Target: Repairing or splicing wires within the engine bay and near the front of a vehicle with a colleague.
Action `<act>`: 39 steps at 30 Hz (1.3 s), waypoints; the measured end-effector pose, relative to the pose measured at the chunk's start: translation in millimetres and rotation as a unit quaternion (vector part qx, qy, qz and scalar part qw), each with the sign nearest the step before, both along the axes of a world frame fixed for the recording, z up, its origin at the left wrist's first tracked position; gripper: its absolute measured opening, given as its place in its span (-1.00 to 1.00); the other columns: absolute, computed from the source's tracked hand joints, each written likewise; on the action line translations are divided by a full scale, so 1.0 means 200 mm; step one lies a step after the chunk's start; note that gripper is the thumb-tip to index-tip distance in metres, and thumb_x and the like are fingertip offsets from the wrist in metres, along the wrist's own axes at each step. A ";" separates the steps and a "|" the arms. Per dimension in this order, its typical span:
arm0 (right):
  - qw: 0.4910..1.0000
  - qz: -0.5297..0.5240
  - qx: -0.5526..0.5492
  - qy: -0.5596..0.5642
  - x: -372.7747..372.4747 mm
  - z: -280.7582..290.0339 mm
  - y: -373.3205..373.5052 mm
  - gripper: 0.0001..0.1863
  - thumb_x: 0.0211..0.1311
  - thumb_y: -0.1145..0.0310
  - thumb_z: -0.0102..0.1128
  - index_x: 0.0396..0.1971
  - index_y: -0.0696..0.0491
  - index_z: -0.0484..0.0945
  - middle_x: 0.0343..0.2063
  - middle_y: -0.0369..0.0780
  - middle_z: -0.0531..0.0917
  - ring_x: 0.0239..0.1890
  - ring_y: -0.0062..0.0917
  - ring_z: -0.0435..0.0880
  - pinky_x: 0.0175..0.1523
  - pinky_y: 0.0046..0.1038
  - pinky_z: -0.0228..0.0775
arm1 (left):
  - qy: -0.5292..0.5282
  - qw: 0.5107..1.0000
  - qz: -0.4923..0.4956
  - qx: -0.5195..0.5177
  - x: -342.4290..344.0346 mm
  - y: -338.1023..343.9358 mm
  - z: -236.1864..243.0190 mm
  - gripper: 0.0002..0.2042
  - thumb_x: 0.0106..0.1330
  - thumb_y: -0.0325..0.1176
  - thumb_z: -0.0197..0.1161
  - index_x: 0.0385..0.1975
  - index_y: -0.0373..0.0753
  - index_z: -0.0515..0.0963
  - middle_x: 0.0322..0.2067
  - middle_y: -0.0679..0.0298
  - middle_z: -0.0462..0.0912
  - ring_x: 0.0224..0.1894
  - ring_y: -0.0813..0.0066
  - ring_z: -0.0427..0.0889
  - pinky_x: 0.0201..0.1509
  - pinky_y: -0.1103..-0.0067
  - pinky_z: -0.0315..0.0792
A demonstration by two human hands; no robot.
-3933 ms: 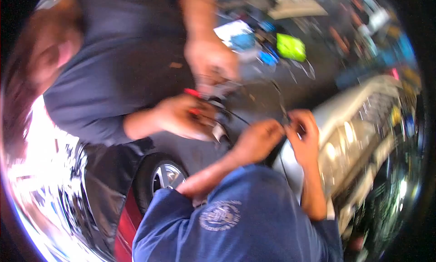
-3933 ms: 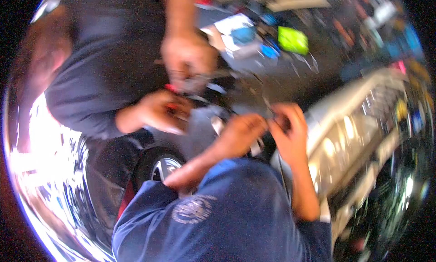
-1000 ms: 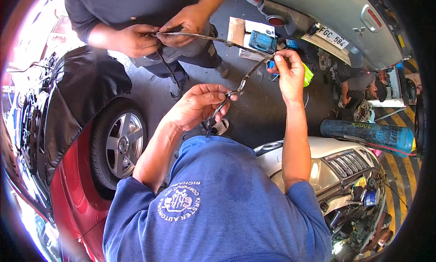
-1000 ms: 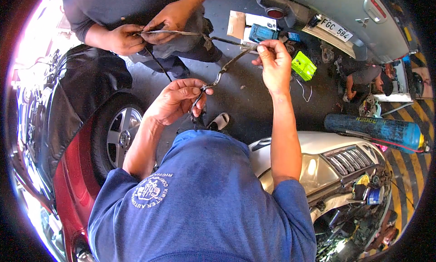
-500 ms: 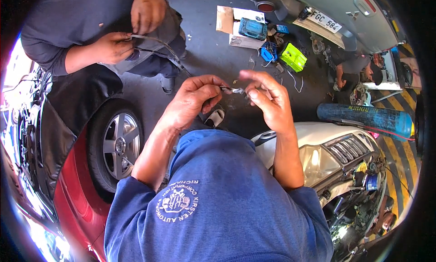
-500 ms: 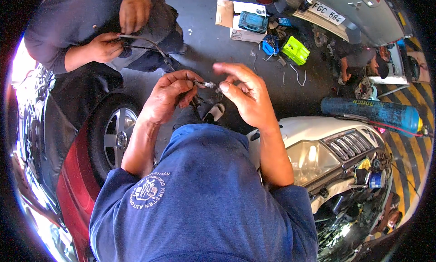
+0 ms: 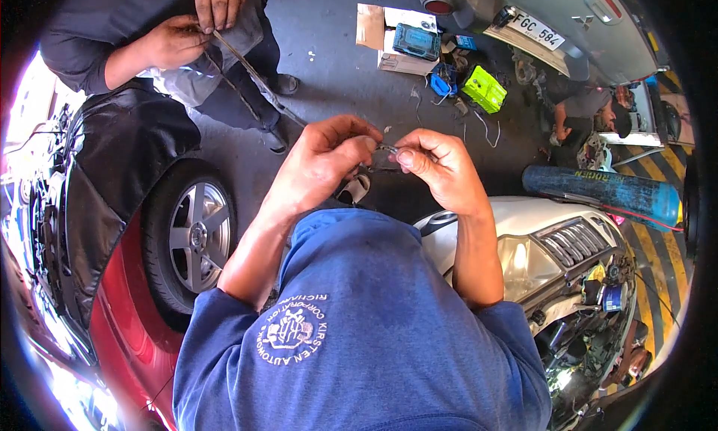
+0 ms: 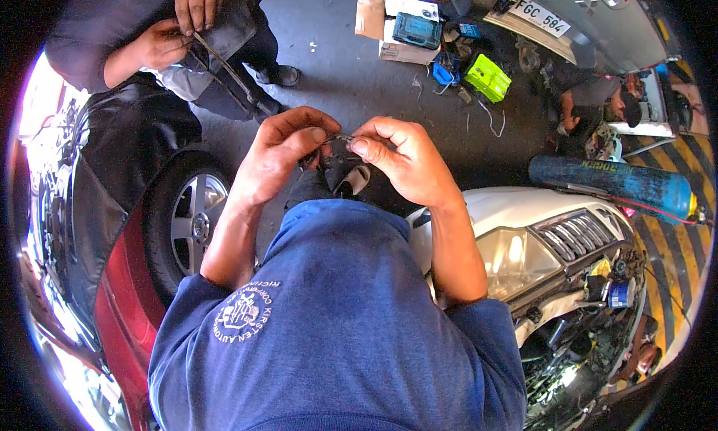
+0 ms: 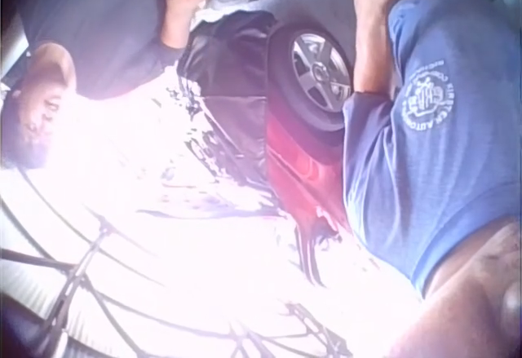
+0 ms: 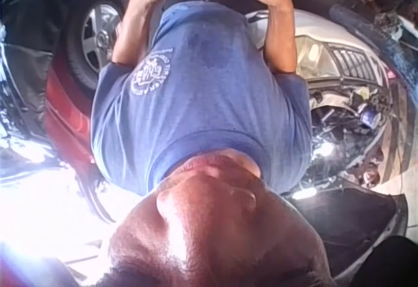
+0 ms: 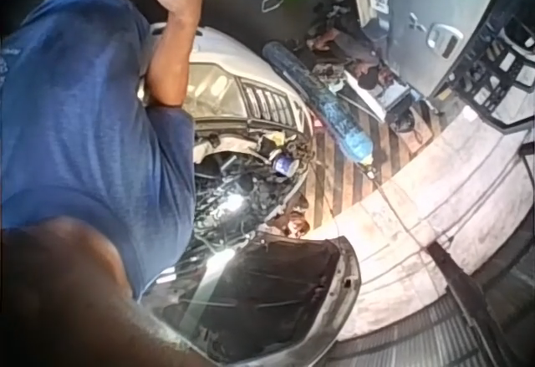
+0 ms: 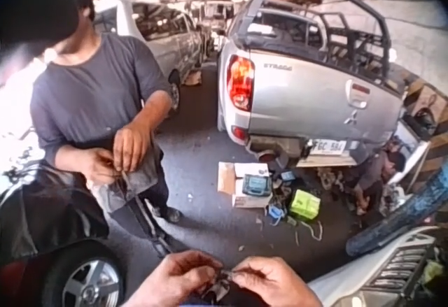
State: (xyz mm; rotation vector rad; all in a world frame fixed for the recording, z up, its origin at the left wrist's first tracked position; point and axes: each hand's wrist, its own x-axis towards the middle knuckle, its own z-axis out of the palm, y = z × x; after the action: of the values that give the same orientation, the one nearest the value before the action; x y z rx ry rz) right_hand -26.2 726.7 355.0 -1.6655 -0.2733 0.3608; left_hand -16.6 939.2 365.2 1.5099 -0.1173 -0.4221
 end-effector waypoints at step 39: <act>0.988 -0.014 0.124 0.092 -0.03 0.02 0.00 -0.81 0.34 0.34 0.19 -0.38 0.15 0.63 -0.49 -0.33 0.62 -0.47 -0.74 0.52 -0.38 -0.65 0.42 | 0.218 0.958 -0.082 -0.165 0.03 -0.02 -0.09 -0.82 0.24 -0.47 0.05 -0.38 -0.43 0.58 -0.56 0.24 0.57 -0.58 0.56 0.53 -0.49 0.63 0.48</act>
State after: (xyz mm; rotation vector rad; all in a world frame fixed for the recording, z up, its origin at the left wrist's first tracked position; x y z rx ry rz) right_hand -31.6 726.5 359.0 -1.3807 -0.1507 0.4379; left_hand -10.4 934.3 348.1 1.0546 0.0342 -0.8184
